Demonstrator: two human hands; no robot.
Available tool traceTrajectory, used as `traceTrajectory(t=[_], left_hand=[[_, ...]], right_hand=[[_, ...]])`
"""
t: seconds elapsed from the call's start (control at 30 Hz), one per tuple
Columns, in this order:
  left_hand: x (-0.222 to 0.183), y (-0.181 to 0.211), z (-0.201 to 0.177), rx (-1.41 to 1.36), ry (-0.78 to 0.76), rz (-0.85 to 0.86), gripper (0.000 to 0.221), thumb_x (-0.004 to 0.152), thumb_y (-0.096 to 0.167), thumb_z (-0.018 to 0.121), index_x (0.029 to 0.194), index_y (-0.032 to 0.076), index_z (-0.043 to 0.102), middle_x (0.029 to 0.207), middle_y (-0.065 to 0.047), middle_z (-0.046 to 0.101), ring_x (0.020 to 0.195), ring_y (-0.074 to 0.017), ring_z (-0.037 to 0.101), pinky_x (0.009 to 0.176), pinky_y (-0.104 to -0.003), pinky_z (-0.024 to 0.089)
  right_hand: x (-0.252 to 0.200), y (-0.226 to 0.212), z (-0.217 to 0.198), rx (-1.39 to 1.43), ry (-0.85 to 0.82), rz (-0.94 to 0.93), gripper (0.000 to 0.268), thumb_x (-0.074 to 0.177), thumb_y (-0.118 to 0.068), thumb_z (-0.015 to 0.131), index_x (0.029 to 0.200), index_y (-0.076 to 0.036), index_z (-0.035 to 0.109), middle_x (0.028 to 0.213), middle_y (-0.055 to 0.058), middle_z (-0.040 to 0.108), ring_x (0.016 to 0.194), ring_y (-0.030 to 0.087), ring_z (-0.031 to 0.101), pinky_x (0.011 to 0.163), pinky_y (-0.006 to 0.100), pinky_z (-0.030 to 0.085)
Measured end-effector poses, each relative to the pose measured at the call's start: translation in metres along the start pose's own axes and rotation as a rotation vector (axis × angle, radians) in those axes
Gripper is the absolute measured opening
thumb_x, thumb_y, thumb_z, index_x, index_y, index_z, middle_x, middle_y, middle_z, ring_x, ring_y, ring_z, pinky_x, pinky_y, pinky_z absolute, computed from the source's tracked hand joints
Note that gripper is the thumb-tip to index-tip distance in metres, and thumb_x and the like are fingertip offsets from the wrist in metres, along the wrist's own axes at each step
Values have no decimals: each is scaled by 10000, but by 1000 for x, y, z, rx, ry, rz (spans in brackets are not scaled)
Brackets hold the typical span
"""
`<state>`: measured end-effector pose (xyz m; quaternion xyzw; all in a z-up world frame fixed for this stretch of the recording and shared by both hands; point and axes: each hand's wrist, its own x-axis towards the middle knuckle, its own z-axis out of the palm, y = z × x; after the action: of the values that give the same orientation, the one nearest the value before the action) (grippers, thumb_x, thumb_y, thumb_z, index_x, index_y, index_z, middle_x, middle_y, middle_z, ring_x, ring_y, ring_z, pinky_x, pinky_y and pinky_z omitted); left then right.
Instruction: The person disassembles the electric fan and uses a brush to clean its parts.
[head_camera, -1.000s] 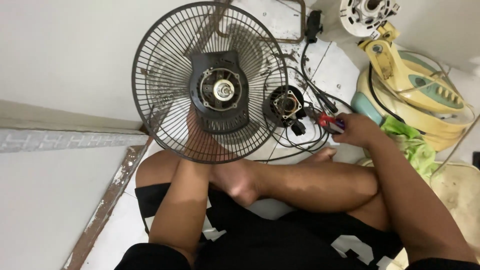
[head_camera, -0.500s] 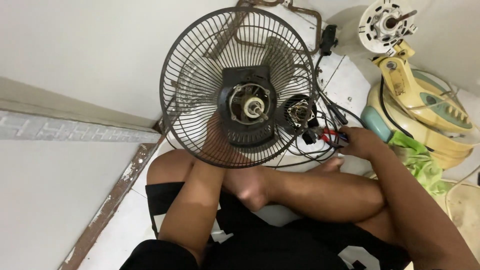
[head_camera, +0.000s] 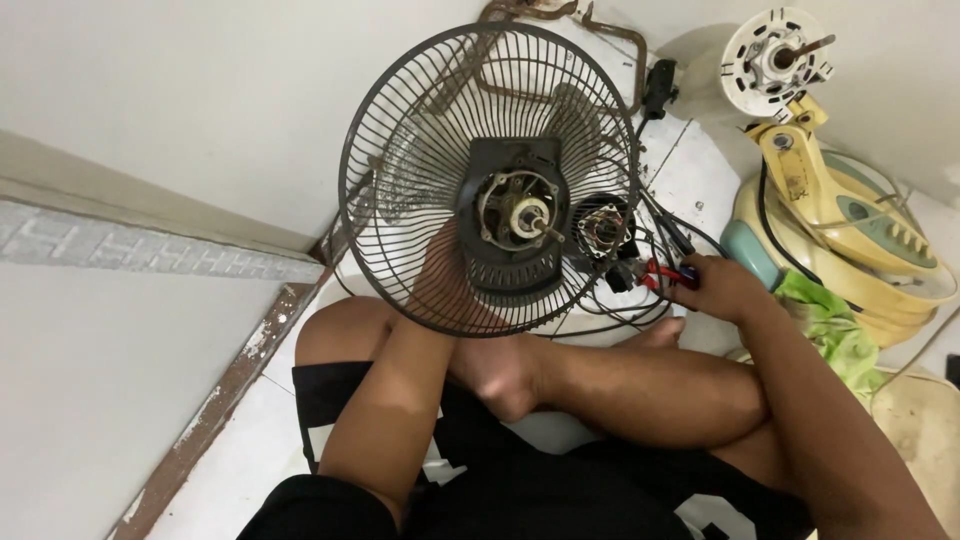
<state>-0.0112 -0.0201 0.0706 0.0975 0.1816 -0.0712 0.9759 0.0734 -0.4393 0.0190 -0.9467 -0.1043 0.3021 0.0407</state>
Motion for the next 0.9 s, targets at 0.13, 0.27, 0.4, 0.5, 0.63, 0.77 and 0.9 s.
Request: traceTrajectory(t=[0.13, 0.27, 0.4, 0.5, 0.63, 0.77, 0.9], left_hand=[[-1, 1, 0, 11, 29, -5, 343, 1070, 207, 510, 1222, -64, 655, 1133, -172, 711, 990, -249, 690, 857, -342, 610], [9, 1, -20, 17, 25, -1, 346, 1071, 206, 500, 1228, -64, 651, 1137, -172, 708, 994, -250, 690, 866, -346, 609], [10, 2, -17, 26, 57, -19, 350, 1067, 199, 488, 1229, -68, 646, 1134, -177, 707, 994, -253, 691, 868, -348, 610], [8, 1, -14, 26, 40, -22, 343, 1069, 198, 492, 1225, -64, 649, 1130, -176, 710, 988, -250, 692, 859, -344, 612], [6, 2, -12, 40, 12, -2, 329, 1075, 199, 512, 1208, -64, 658, 1114, -172, 711, 967, -248, 694, 835, -341, 613], [-1, 3, -1, 39, 52, -8, 337, 1065, 222, 522, 1199, -52, 665, 1105, -159, 716, 957, -240, 697, 816, -334, 611], [7, 0, -16, 47, 26, 5, 323, 1067, 204, 527, 1207, -52, 664, 1110, -152, 713, 962, -236, 691, 831, -328, 610]], right_hand=[[5, 8, 5, 17, 117, -40, 707, 766, -525, 748, 1307, -78, 662, 1094, 217, 746, 1005, 376, 725, 892, 461, 561], [7, 5, 5, -20, 151, 20, 627, 918, -560, 626, 1324, -83, 659, 1130, 237, 716, 1046, 409, 691, 904, 500, 538], [12, 11, 10, -58, 115, 97, 515, 978, -484, 557, 1270, -72, 656, 1151, 231, 718, 1094, 409, 675, 944, 509, 528], [14, 13, 11, -55, 100, 191, 508, 1016, -474, 538, 1299, -58, 611, 1160, 263, 709, 1099, 429, 675, 951, 517, 523], [5, 2, 1, 7, 145, 281, 508, 987, -390, 562, 1384, -74, 527, 1196, 293, 684, 1121, 463, 662, 960, 537, 512], [7, 3, 1, -18, 169, 350, 443, 1004, -349, 558, 1345, -69, 528, 1214, 291, 675, 1135, 475, 652, 953, 592, 492], [2, -7, -8, -116, 185, 319, 469, 1003, -312, 583, 1399, -73, 504, 1279, 274, 665, 1113, 454, 680, 902, 564, 547]])
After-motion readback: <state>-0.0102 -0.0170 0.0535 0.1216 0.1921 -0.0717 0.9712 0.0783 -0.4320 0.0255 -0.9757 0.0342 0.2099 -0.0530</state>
